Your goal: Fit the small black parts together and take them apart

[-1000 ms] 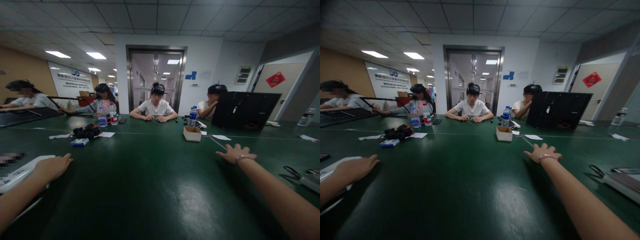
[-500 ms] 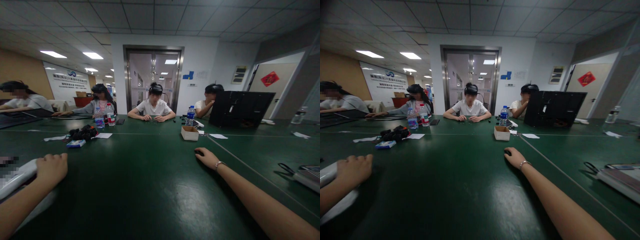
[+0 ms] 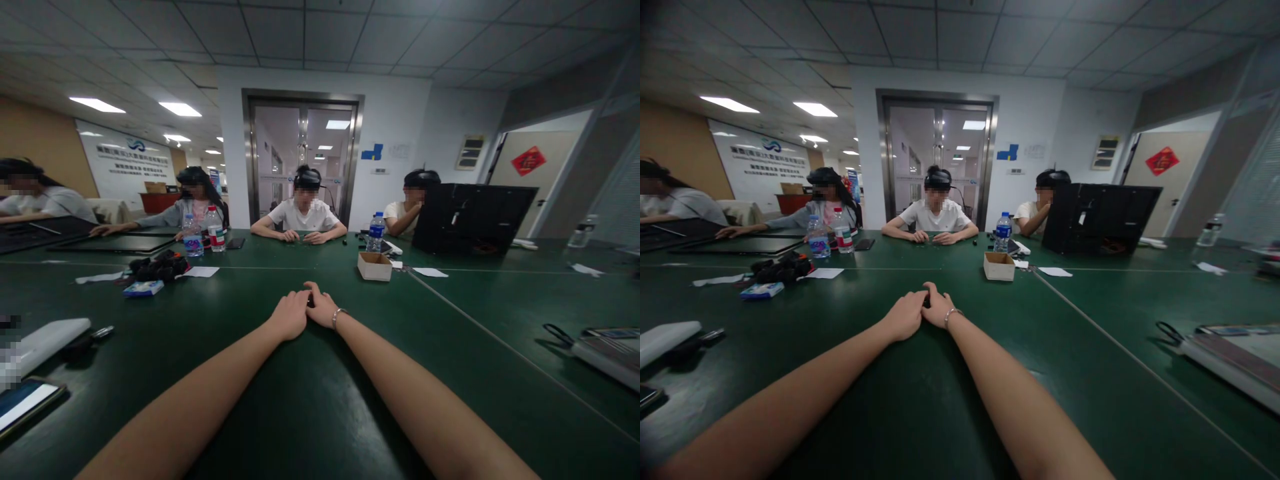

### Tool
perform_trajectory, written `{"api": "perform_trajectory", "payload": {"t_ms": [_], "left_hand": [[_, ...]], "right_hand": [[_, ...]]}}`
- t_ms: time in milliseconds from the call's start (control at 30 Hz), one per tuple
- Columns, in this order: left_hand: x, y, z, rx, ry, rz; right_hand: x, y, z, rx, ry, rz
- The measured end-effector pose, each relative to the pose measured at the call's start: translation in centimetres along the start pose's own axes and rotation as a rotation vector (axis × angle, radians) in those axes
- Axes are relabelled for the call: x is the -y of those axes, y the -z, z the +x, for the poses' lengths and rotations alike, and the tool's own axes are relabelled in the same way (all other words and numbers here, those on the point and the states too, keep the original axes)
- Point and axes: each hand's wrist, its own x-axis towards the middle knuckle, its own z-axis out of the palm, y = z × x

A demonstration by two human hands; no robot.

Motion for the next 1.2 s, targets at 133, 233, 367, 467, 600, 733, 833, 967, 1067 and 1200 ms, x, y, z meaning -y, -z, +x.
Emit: {"api": "perform_trajectory", "payload": {"t_ms": [133, 233, 367, 467, 600, 733, 833, 967, 1067, 1200], "left_hand": [[0.7, -0.5, -0.3, -0.015, -0.074, -0.141], [1.7, -0.1, -0.8, -0.020, -0.072, -0.154], [2.0, 0.0, -0.8, -0.057, -0.049, -0.139], [2.3, -0.5, -0.6, -0.092, -0.003, -0.196], [3.5, -1.2, 0.0, -0.130, 0.117, -0.477], [4.2, -1.6, 0.5, -0.135, 0.177, -0.870], [4.1, -1.7, 0.7, -0.144, 0.161, -1.079], [3.9, -1.7, 0.8, -0.159, 0.118, -1.160], [3.9, -1.5, 0.7, -0.160, 0.082, -1.123], [4.1, -1.2, 0.5, -0.153, 0.097, -1.005]], "right_hand": [[-1.0, 0.2, -0.4, -0.042, 0.042, 0.070], [-1.1, 0.1, -0.6, -0.119, 0.069, 0.006], [-0.9, 0.3, -0.9, -0.165, 0.064, -0.081], [-1.0, 0.8, -1.0, -0.125, 0.043, -0.070], [-1.4, 1.5, -0.8, -0.043, 0.035, -0.062], [-1.6, 1.6, -0.7, -0.061, 0.049, -0.009], [-1.3, 1.2, -0.8, -0.135, 0.051, 0.094], [-0.8, 0.6, -0.8, -0.165, 0.078, 0.177], [-0.5, 0.4, -0.5, -0.144, 0.076, 0.163], [-0.6, 0.4, -0.3, -0.142, 0.087, 0.100]]}}
